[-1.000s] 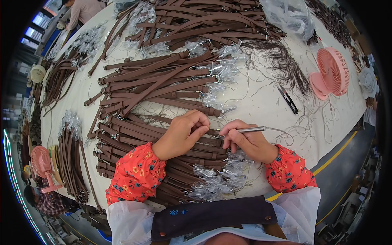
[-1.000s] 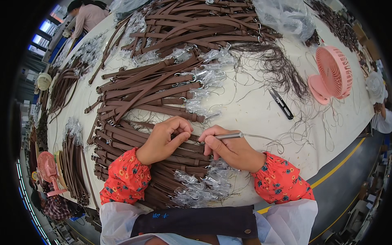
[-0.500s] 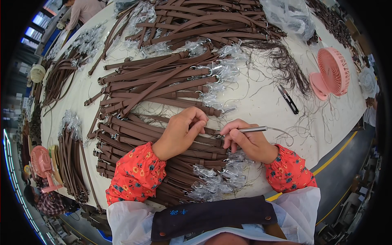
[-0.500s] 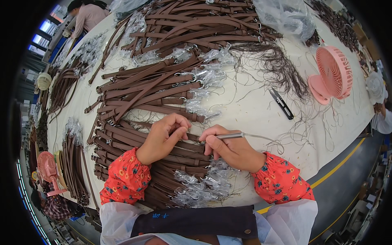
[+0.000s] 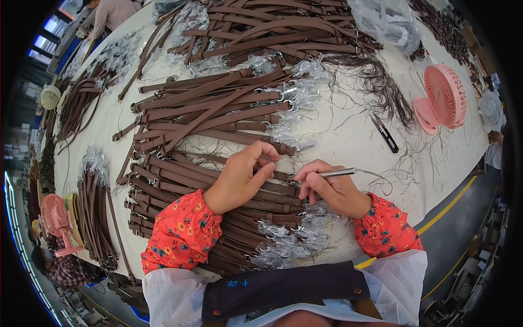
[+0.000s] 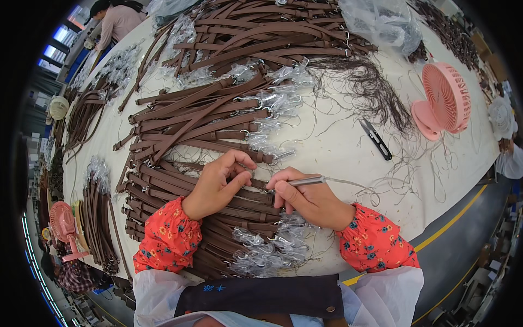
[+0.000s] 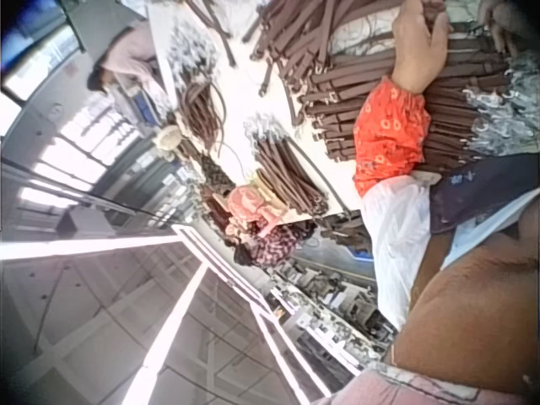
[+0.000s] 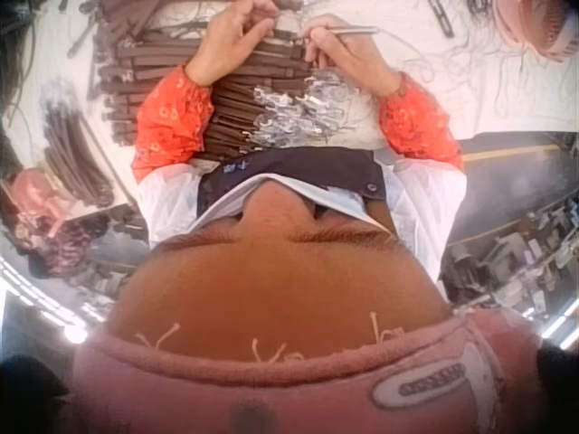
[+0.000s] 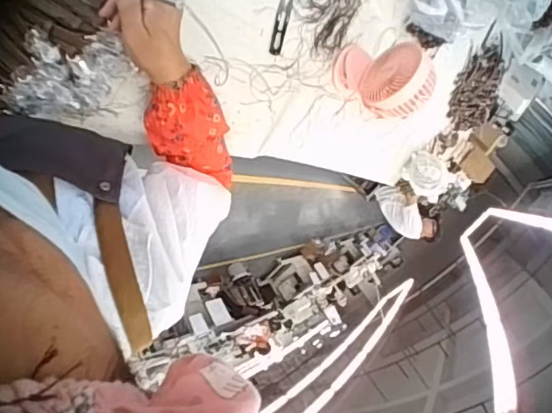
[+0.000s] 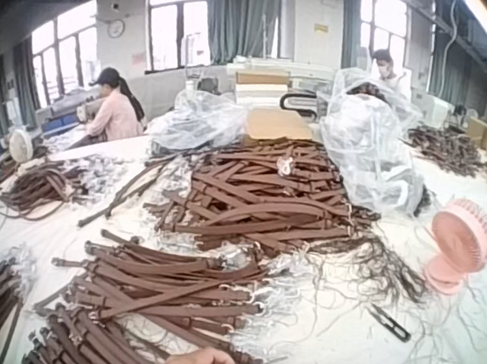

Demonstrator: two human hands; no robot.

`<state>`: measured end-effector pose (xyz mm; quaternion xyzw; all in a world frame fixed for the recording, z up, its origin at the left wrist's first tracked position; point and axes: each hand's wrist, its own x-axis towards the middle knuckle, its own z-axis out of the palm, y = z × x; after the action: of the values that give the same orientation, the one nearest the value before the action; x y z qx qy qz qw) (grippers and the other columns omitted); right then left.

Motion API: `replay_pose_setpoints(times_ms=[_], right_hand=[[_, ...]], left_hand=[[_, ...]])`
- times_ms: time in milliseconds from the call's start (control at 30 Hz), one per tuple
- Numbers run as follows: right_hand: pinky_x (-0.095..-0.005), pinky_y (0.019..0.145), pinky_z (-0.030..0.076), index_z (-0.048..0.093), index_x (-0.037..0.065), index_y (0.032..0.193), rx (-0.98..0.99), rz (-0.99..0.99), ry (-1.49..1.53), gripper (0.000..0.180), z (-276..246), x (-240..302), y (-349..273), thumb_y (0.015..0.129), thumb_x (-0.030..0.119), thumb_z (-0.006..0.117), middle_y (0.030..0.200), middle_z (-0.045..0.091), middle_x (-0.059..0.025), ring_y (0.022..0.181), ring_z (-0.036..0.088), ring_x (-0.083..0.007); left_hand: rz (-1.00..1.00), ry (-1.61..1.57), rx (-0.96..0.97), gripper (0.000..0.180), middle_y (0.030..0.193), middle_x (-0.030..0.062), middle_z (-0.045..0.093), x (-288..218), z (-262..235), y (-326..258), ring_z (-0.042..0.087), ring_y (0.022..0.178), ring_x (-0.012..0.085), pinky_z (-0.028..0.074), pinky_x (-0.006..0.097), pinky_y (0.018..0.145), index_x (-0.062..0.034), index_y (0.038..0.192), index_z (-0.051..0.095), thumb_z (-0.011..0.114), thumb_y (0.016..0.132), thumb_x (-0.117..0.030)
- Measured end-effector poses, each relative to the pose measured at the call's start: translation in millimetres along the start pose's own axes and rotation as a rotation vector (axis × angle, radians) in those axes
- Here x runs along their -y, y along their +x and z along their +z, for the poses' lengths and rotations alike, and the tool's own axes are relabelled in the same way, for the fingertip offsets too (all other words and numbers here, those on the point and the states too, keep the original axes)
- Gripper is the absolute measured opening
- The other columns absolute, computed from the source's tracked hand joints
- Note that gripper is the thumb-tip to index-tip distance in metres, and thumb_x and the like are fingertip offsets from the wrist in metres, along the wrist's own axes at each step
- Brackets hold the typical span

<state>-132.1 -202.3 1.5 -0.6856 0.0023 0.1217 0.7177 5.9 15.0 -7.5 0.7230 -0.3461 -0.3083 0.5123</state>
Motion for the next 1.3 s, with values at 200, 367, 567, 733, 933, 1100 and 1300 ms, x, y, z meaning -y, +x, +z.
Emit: replay_pose_setpoints(times_ms=[200,367,567,733,933,1100,1300], right_hand=[[-0.0238,0.062,0.047,0.058,0.004,0.118,-0.001,-0.001,-0.014,0.035,0,1,0,0.11,0.035,0.045,0.083,0.065,-0.0046,0.067,0.058,-0.0083],[-0.0238,0.061,0.047,0.059,0.004,0.118,-0.012,-0.01,-0.015,0.034,1,0,0,0.11,0.034,0.045,0.083,0.065,-0.0046,0.066,0.058,-0.0081],[-0.0236,0.061,0.047,0.059,0.004,0.117,-0.005,-0.011,-0.02,0.033,1,1,0,0.11,0.033,0.045,0.083,0.065,-0.0044,0.066,0.058,-0.0078],[-0.0234,0.061,0.047,0.057,0.004,0.119,-0.014,-0.039,0.013,0.034,0,-3,-1,0.11,0.033,0.044,0.084,0.065,-0.0044,0.066,0.058,-0.0079],[-0.0244,0.062,0.05,0.055,0.003,0.121,-0.142,-0.133,0.133,0.034,0,-10,-3,0.11,0.033,0.043,0.087,0.065,-0.0077,0.069,0.06,-0.01],[-0.0254,0.061,0.052,0.054,0.002,0.12,-0.194,-0.183,0.176,0.035,0,-10,-2,0.111,0.033,0.041,0.084,0.065,-0.0108,0.07,0.062,-0.0124],[-0.0253,0.059,0.052,0.054,0.001,0.118,-0.138,-0.13,0.137,0.036,-1,-7,-3,0.111,0.033,0.04,0.081,0.066,-0.0112,0.067,0.063,-0.0128]], left_hand=[[0.008,0.004,0.004,0.019,0.102,0.0067,0.065,-1,0,0,0.067,0.085,0.0107,0.053,0.025,0.074,0.0027,0.116,0.057,0.061,0.098,-0.001],[0.036,0.014,-0.019,0.018,0.094,0.0095,0.066,-3,1,1,0.069,0.081,0.0148,0.054,0.029,0.071,0.0017,0.113,0.057,0.061,0.096,-0.001],[0.047,0.023,-0.032,0.016,0.089,0.0104,0.067,-3,2,0,0.069,0.079,0.0163,0.054,0.031,0.069,0.0012,0.11,0.057,0.062,0.095,-0.002],[0.054,0.039,-0.028,0.017,0.092,0.0101,0.066,-3,2,1,0.069,0.081,0.0164,0.054,0.031,0.069,0.0007,0.11,0.059,0.063,0.094,-0.001],[0.11,0.231,0.053,0.022,0.097,0.0077,0.063,-16,4,1,0.063,0.078,0.0148,0.051,0.028,0.068,-0.0048,0.112,0.068,0.072,0.09,-0.004],[0.212,0.269,0.07,0.017,0.093,0.0079,0.063,-3,8,2,0.062,0.075,0.0199,0.049,0.031,0.066,-0.0064,0.104,0.072,0.075,0.087,-0.006],[0.192,0.371,0.104,0.01,0.091,0.011,0.064,-6,9,0,0.064,0.081,0.0283,0.05,0.037,0.07,-0.0042,0.097,0.068,0.072,0.089,-0.01]])
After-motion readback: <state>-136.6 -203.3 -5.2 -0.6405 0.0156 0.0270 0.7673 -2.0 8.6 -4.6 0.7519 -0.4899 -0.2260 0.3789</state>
